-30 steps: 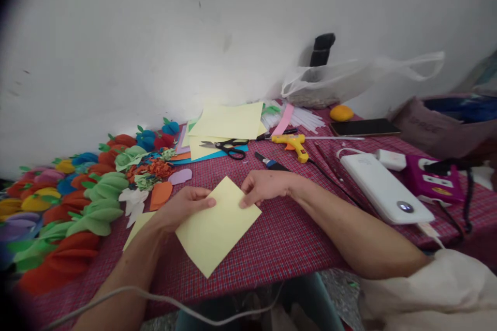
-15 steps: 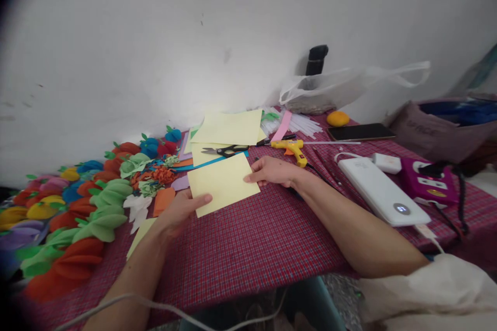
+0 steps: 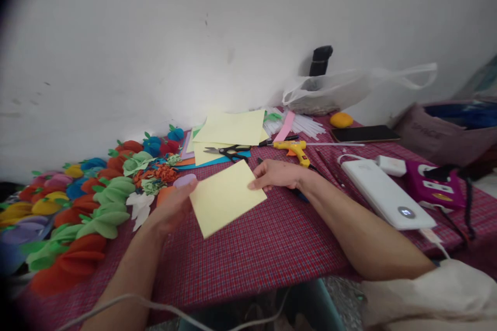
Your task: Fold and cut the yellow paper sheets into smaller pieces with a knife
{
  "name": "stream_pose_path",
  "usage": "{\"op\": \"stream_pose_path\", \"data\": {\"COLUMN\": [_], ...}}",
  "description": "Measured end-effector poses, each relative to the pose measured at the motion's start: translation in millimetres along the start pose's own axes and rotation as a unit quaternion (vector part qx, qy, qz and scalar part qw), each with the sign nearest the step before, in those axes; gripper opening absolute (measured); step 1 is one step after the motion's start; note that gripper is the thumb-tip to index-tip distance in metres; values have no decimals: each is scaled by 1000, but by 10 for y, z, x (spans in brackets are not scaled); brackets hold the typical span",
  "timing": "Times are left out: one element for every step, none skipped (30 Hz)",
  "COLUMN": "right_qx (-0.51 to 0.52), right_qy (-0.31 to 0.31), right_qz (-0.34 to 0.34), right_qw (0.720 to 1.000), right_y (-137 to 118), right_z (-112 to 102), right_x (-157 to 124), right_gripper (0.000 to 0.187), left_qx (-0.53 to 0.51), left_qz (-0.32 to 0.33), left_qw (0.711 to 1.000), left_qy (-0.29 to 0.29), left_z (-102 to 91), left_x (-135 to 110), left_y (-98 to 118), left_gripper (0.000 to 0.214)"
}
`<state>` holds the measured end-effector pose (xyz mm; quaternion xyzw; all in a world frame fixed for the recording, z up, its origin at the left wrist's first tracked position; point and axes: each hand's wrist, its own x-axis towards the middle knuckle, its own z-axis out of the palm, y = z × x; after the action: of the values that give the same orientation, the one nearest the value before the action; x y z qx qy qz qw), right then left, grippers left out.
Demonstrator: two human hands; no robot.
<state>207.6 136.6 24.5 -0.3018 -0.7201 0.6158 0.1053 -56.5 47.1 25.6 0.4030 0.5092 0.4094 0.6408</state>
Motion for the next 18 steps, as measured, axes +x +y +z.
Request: {"op": "stream_pose_path", "data": {"right_qx": [1, 2, 2, 1, -3, -8, -13, -17, -17, -15, -10, -5, -1, 1, 2, 0, -2, -5], "right_qy": [-37, -75, -109, -137, -158, -172, -181, -188, -193, -196, -199, -202, -203, -203, -203, -202, -201, -201], "right_qz": [5, 11, 18, 23, 26, 27, 28, 30, 34, 38, 42, 45, 47, 47, 47, 46, 45, 44], "right_qw": [999, 997, 994, 990, 987, 985, 983, 982, 981, 980, 979, 978, 978, 978, 978, 978, 979, 979], "right_y": [-10, -15, -17, -16, -12, -6, 2, 10, 18, 27, 35, 42, 47, 50, 51, 51, 51, 51], "right_z": [29, 65, 107, 153, 200, 247, 290, 328, 359, 384, 401, 412, 418, 418, 416, 412, 407, 404], "right_x": [-5, -5, 0, 10, 22, 36, 52, 67, 81, 93, 102, 109, 113, 114, 114, 113, 111, 109], "right_gripper": [29, 28, 28, 27, 27, 27, 26, 26, 25, 25, 24, 24, 23, 23, 22, 22, 22, 21], "left_qx": [-13, -19, -15, -2, 18, 41, 64, 83, 99, 113, 125, 133, 136, 132, 122, 110, 98, 89], "left_qz": [-15, -33, -48, -57, -62, -67, -74, -83, -94, -104, -112, -116, -119, -121, -124, -127, -129, -130], "left_qw": [1000, 999, 997, 995, 993, 990, 987, 984, 981, 978, 976, 975, 975, 976, 977, 978, 979, 980], "left_qy": [-13, -33, -56, -80, -100, -115, -126, -133, -137, -137, -136, -133, -129, -126, -124, -122, -121, -120], "left_z": [-16, -24, -20, -3, 25, 62, 104, 146, 184, 214, 234, 245, 248, 243, 235, 226, 217, 213], "left_x": [-10, -21, -30, -37, -41, -43, -42, -38, -32, -26, -19, -12, -8, -5, -3, -4, -5, -7], "left_y": [23, 38, 43, 38, 24, 2, -25, -53, -81, -107, -128, -145, -157, -164, -169, -171, -171, -170], "left_gripper": [52, 56, 56, 54, 49, 43, 39, 36, 36, 36, 37, 37, 37, 38, 38, 38, 38, 38]}}
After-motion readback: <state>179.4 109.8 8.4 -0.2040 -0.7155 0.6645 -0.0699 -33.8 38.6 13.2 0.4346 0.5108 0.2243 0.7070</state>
